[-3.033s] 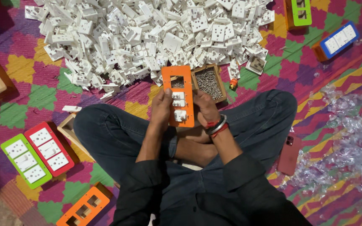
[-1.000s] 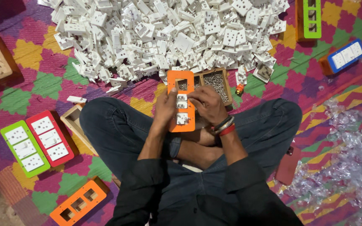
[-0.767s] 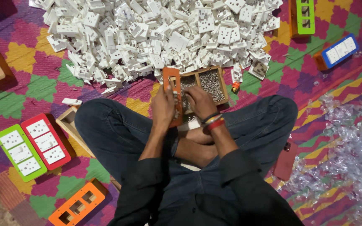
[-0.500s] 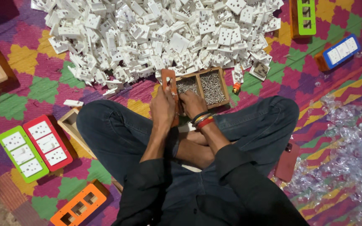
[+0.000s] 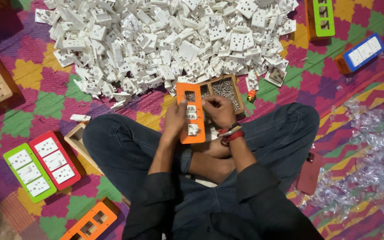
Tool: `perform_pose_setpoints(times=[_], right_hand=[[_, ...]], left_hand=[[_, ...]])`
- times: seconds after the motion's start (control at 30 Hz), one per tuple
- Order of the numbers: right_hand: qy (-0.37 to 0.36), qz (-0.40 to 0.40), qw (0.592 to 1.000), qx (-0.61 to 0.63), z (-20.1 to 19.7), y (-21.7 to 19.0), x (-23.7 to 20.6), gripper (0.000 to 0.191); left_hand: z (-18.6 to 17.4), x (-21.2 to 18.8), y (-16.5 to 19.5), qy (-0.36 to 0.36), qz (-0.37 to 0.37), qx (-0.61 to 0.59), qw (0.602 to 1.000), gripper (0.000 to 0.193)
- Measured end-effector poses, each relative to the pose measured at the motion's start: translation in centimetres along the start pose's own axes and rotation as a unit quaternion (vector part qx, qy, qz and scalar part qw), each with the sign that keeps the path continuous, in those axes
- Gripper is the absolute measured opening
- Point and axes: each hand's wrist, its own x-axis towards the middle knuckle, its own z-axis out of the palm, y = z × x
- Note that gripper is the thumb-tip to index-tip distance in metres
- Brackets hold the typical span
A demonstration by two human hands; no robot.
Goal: The person sits on the floor and assembles white plastic electrical components into orange and red plastic frames. They pick up the components from a large pile, place them into the frames, and secure them with screws using a screwdriver. The person works methodically, completing one frame at a time.
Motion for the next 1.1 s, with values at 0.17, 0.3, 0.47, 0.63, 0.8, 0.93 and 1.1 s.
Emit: perform_pose_setpoints(times=[0.17,0.3,0.47,0.63,0.8,0.93,1.1], right_hand=[[0.017,0.148,0.978,0.143,-1.1,-0.8,-0.6,0.016],[0.040,0.083,0.991,0.097,-2.3,-0.1,-0.3,0.016],[0.036,0.035,0.998,0.042,-2.7,2.6,0.4,0.020],[-0.002,0.026,0.999,0.024,-2.5,3.6,0.0,0.021],[-0.044,0.097,0.994,0.041,-2.7,2.6,0.1,0.022],[-0.068,0.089,0.985,0.129,-3.2,2.3,0.2,0.020],[-0.085,0.090,0.982,0.146,-3.4,2.8,0.5,0.019]], left_hand=[[-0.1,-0.6,1.4,-0.010,0.017,-0.065,0.998,0.036],[1.0,-1.3,3.4,0.056,0.060,0.130,0.988,0.038],[3.5,-0.2,3.7,0.060,0.073,0.383,0.919,0.036],[4.4,0.0,2.7,0.053,0.054,0.300,0.951,0.036],[4.0,0.1,2.6,0.044,0.079,0.226,0.970,0.039],[3.8,-0.2,2.5,0.018,0.047,0.127,0.991,0.038],[3.9,-0.4,2.5,0.029,0.093,0.164,0.982,0.041]])
